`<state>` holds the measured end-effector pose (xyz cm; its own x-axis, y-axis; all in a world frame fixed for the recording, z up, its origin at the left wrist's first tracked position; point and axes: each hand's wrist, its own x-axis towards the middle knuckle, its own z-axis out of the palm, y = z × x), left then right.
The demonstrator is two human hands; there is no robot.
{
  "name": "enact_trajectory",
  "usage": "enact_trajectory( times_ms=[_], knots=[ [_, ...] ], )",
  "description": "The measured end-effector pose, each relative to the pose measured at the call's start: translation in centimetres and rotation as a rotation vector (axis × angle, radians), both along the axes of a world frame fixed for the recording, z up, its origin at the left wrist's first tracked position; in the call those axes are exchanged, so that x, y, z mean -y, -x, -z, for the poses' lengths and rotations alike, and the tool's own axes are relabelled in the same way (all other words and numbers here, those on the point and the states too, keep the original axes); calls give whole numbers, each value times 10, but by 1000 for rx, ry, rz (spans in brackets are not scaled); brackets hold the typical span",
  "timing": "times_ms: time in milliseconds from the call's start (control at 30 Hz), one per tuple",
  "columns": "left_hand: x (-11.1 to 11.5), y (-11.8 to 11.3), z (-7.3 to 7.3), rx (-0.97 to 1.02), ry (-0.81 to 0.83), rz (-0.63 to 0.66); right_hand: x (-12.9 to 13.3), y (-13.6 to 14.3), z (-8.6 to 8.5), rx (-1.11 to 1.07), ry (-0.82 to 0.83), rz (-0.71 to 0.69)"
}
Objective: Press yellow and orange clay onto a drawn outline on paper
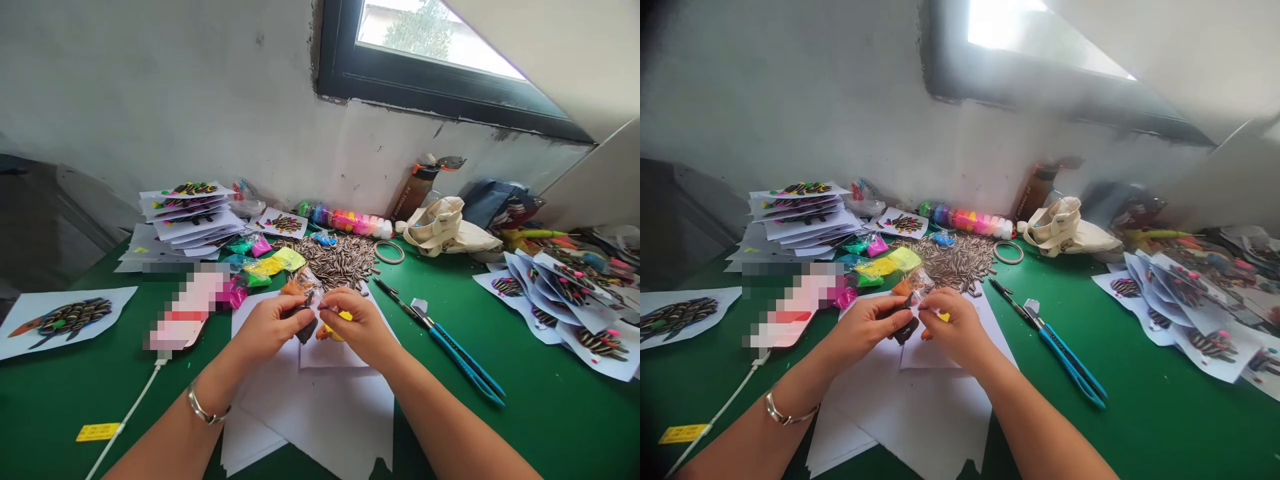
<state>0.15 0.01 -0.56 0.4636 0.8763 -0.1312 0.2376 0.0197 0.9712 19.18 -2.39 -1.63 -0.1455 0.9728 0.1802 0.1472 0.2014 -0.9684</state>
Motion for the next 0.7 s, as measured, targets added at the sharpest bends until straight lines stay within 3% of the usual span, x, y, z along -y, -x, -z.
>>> enact_trajectory(
  times_ms=[267, 500, 700],
  knots=[
    [1, 0, -1, 128, 44, 42, 3, 5, -3, -268, 250, -12],
    [1, 3, -5, -88, -80, 88, 4, 13, 3, -339, 347, 0],
    [4, -1, -6, -216, -126, 141, 5, 14, -3, -410, 458, -66]
  ],
)
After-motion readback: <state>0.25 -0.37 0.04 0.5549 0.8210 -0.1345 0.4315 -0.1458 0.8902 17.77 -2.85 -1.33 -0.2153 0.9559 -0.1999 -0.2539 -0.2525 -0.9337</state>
